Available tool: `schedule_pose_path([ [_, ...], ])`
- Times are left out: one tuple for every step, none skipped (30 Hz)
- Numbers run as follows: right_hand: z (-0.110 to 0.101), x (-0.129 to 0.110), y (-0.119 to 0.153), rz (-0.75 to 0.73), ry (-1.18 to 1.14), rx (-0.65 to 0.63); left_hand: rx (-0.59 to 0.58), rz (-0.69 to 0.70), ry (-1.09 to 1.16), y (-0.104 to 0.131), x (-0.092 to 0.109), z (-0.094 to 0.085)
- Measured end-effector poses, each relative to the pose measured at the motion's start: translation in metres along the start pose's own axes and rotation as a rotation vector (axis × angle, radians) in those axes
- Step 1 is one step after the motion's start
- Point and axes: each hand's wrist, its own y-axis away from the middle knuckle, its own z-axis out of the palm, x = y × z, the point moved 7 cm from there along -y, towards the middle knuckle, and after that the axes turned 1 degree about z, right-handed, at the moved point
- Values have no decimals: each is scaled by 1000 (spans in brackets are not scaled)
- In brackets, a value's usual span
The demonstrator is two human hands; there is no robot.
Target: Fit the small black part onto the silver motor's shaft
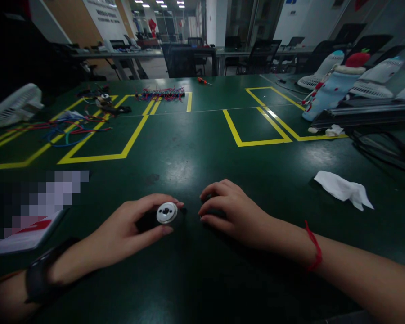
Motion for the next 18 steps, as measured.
schedule_pose_path([
  [1,0,0,2,-8,-1,2,-1,0,0,0,0],
  [0,0,0,2,-29,2,2,-2,-2,0,0,0],
  [-1,1,1,5,-67,12,3,-1,-4,-1,0,0],
  [-4,2,1,10,-120,38,4,-2,-7,-1,0,0],
  [-8,4,2,25,-184,80,3,0,-8,-1,0,0],
  [-13,7,4,50,-258,138,4,1,-9,0,0,-1],
  [-19,12,5,90,-331,203,2,2,-8,0,0,-1],
  [-24,19,8,145,-398,266,1,3,-7,0,0,-1],
  [-28,26,10,208,-461,322,-1,4,-5,0,0,-1],
  [-30,33,12,272,-520,367,-1,4,-4,0,0,-1],
  [-31,39,15,330,-579,405,-2,3,-2,0,0,-1],
  [-31,44,16,376,-636,436,-2,0,-3,0,0,-1],
  [-31,48,17,408,-688,461,-2,-4,-4,0,-1,-1],
  [-30,51,18,427,-733,478,-1,-7,-5,0,-1,-1],
  [-29,53,18,438,-765,486,-2,-9,-6,0,-1,-1],
  [-28,54,18,442,-783,488,-3,-10,-7,0,-1,-1],
  [-27,54,18,445,-792,485,-4,-8,-7,0,-1,-1],
  [-27,54,18,446,-796,482,-5,-7,-9,0,-1,-1],
])
